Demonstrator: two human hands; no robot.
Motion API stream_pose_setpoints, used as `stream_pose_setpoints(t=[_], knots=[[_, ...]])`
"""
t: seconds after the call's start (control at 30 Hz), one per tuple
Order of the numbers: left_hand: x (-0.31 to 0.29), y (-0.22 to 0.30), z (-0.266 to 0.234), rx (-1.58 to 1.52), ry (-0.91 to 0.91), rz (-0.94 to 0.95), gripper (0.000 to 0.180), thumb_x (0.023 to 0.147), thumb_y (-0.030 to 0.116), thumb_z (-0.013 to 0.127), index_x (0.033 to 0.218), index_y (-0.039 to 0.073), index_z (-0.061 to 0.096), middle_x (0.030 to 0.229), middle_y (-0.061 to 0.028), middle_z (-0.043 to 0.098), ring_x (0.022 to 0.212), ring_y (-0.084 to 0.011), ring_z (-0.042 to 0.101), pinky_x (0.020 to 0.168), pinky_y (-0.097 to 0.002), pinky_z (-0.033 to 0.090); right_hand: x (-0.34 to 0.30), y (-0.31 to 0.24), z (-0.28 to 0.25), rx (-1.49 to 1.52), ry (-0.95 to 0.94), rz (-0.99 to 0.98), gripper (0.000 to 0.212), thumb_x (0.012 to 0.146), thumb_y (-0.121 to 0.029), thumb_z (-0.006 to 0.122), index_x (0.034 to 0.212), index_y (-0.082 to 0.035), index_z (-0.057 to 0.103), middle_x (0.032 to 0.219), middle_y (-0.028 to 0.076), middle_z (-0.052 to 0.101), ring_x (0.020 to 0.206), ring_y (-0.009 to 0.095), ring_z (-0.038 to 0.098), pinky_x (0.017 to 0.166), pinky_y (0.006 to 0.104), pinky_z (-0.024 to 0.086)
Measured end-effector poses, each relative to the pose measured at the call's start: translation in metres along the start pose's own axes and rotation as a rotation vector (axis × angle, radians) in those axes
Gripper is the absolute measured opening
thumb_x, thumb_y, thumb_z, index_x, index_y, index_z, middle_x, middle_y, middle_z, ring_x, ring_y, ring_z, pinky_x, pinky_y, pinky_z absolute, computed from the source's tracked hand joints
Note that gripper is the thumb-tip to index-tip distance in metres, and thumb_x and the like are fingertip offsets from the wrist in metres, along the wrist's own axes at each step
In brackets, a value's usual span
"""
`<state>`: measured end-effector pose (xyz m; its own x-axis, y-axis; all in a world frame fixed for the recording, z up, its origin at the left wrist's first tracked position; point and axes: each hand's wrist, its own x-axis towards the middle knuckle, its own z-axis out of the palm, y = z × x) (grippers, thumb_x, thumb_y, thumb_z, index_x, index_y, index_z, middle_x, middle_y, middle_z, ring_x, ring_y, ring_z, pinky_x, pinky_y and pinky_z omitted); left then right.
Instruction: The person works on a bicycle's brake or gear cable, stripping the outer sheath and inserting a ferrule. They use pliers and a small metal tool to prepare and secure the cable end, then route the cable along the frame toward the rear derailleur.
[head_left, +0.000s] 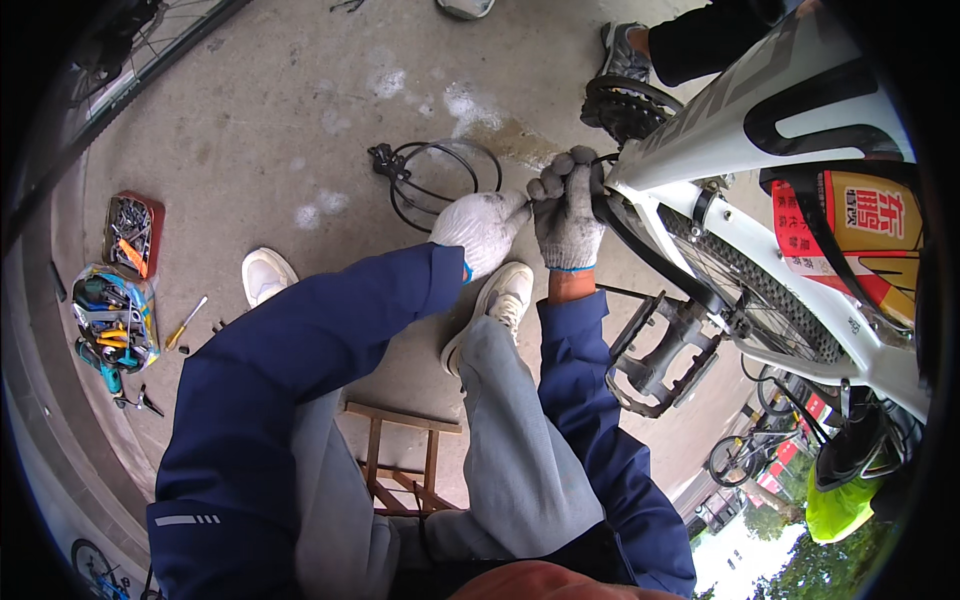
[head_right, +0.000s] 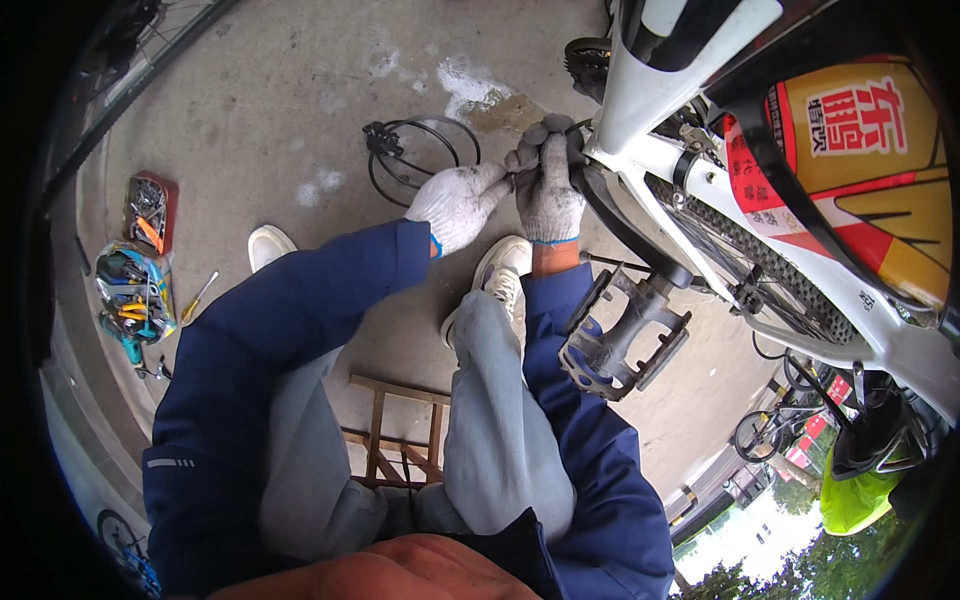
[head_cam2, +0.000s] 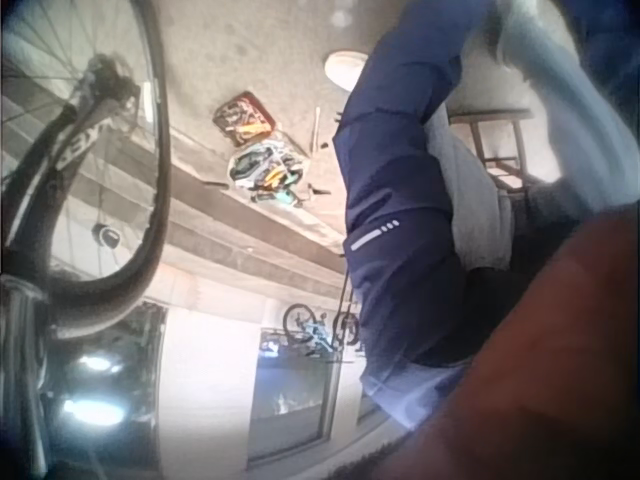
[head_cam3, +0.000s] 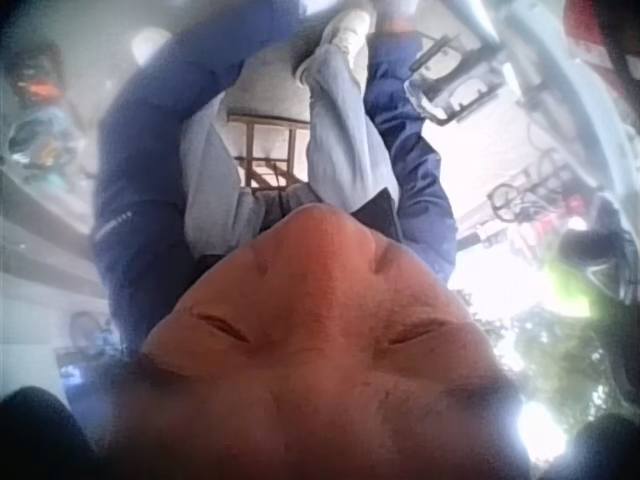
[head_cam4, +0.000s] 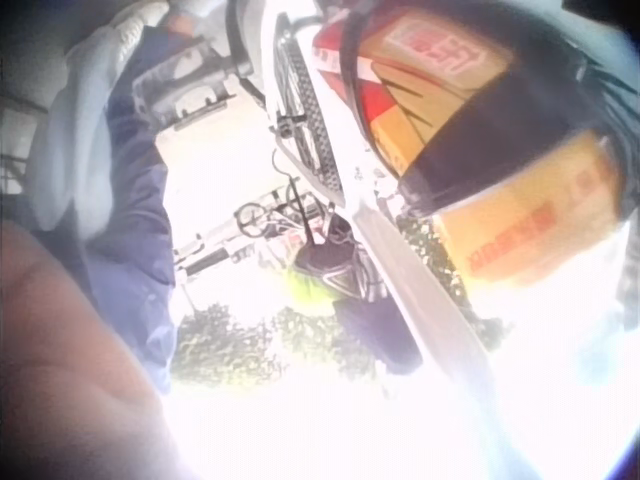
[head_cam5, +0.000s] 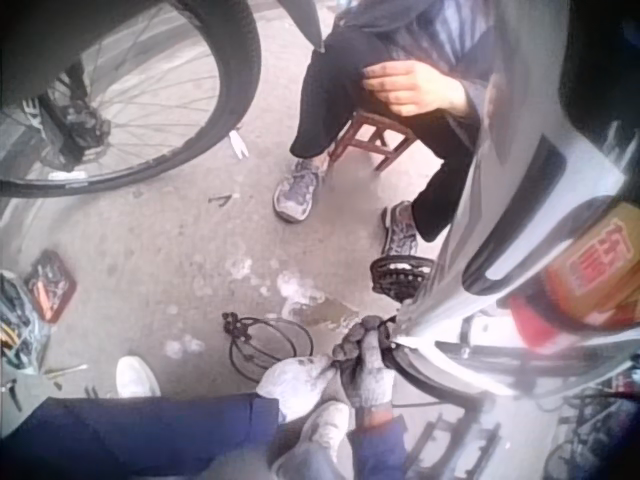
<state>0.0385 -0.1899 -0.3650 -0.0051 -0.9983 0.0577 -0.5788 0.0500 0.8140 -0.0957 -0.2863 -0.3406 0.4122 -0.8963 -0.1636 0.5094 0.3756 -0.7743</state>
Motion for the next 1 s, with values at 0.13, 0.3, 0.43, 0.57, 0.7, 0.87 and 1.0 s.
stream_pose_setpoints(t=[0.13,0.3,0.43,0.57,0.7,0.87,1.0], knots=[[0.012,0.007,-0.011,-0.171,0.001,-0.179,0.028,0.104,0.023,0.059,0.123,0.008,0.074,0.100,-0.0264,0.072,0.093,-0.0472,0.067,0.080,-0.0523,0.055,-0.003,0.002,0.003,0.109,0.001,-0.019,0.028,0.111,-0.021,0.061,0.135,-0.006,0.059,0.104,0.006,0.065,0.093,0.018,0.063,0.085,0.0388,0.057],[0.012,0.012,-0.014,0.124,0.070,0.074,0.030,0.103,0.021,0.060,0.124,0.005,0.072,0.092,-0.0202,0.073,0.089,-0.0363,0.073,0.077,-0.0485,0.059,-0.005,0.007,-0.006,-0.376,0.330,0.128,0.033,0.111,-0.030,0.062,0.135,-0.006,0.061,0.116,0.010,0.071,0.109,0.025,0.068,0.101,0.0420,0.055],[-0.015,0.000,-0.019,0.151,-0.011,-0.134,0.030,0.103,0.026,0.060,0.117,0.004,0.075,0.096,-0.0208,0.073,0.096,-0.0357,0.073,0.082,-0.0479,0.059,0.005,0.007,-0.006,-0.037,-0.008,-0.073,0.030,0.111,-0.027,0.062,0.133,-0.007,0.059,0.103,0.005,0.068,0.107,0.023,0.066,0.106,0.0511,0.056],[-0.012,-0.010,-0.005,0.128,0.120,0.055,0.026,0.098,0.017,0.059,0.112,0.003,0.075,0.102,-0.0147,0.073,0.094,-0.0326,0.073,0.083,-0.0481,0.058,-0.010,0.007,-0.001,-0.220,0.047,-0.033,0.034,0.112,-0.022,0.061,0.141,-0.005,0.056,0.108,0.006,0.069,0.104,0.023,0.067,0.105,0.0485,0.057],[0.021,0.000,0.005,0.080,0.197,0.145,0.028,0.096,0.014,0.060,0.116,0.001,0.075,0.119,-0.0146,0.072,0.106,-0.0330,0.071,0.087,-0.0453,0.058,-0.014,0.011,-0.004,-0.426,0.229,0.062,0.021,0.111,-0.015,0.060,0.126,-0.003,0.068,0.115,0.005,0.070,0.106,0.014,0.065,0.096,0.0299,0.053],[0.020,0.014,-0.020,0.144,0.063,-0.086,0.023,0.103,0.020,0.060,0.115,0.005,0.072,0.109,-0.0185,0.074,0.100,-0.0377,0.071,0.084,-0.0472,0.059,-0.003,0.009,-0.008,-0.454,0.146,-0.124,0.025,0.111,-0.014,0.058,0.133,-0.002,0.061,0.118,0.007,0.068,0.109,0.018,0.064,0.098,0.0329,0.053],[0.015,0.021,-0.028,0.105,0.167,0.040,0.020,0.103,0.022,0.058,0.107,0.007,0.071,0.098,-0.0174,0.073,0.092,-0.0396,0.071,0.081,-0.0495,0.058,-0.015,0.005,-0.007,-0.308,0.079,0.050,0.038,0.111,-0.019,0.057,0.142,0.003,0.059,0.129,0.014,0.070,0.123,0.024,0.065,0.104,0.0369,0.052]])
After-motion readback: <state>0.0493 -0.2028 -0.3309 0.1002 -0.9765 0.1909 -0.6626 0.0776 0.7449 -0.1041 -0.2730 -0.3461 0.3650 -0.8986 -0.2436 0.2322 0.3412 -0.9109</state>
